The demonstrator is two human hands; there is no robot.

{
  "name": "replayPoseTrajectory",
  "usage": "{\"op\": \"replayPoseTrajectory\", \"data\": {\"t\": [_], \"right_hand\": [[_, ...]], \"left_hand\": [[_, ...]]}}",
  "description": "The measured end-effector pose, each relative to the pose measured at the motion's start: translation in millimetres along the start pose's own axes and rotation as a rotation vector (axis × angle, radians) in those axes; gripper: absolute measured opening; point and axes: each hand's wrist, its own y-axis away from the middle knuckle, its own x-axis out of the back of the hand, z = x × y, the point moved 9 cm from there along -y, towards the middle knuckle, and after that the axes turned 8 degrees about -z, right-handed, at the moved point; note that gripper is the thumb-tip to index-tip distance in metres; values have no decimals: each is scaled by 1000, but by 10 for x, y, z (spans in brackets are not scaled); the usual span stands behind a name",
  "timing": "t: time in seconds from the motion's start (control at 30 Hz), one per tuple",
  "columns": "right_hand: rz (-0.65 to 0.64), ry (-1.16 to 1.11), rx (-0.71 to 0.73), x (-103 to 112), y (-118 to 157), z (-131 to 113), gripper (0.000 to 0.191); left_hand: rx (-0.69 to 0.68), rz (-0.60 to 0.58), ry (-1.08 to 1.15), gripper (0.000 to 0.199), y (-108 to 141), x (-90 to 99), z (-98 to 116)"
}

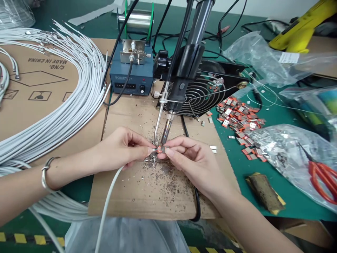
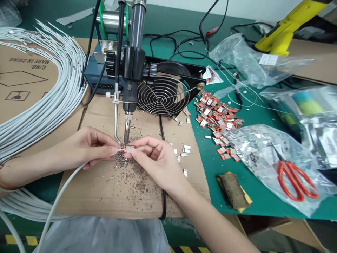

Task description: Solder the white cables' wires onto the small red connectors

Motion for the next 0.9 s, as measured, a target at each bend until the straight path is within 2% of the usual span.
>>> {"op": "replayPoseTrajectory", "data": {"t": [0.23,0.63,0.9], "right_hand": [[-21,-6,9,-2,7,-9,11],[-66,-87,23,-6,16,13,9],[-72,-81,18,-30,-2,12,7]], "left_hand": [[37,-6,-11,22,27,-7,6],[-40,-22,36,22,43,-36,24],[-26,-2,58,20,38,-21,-30]]}}
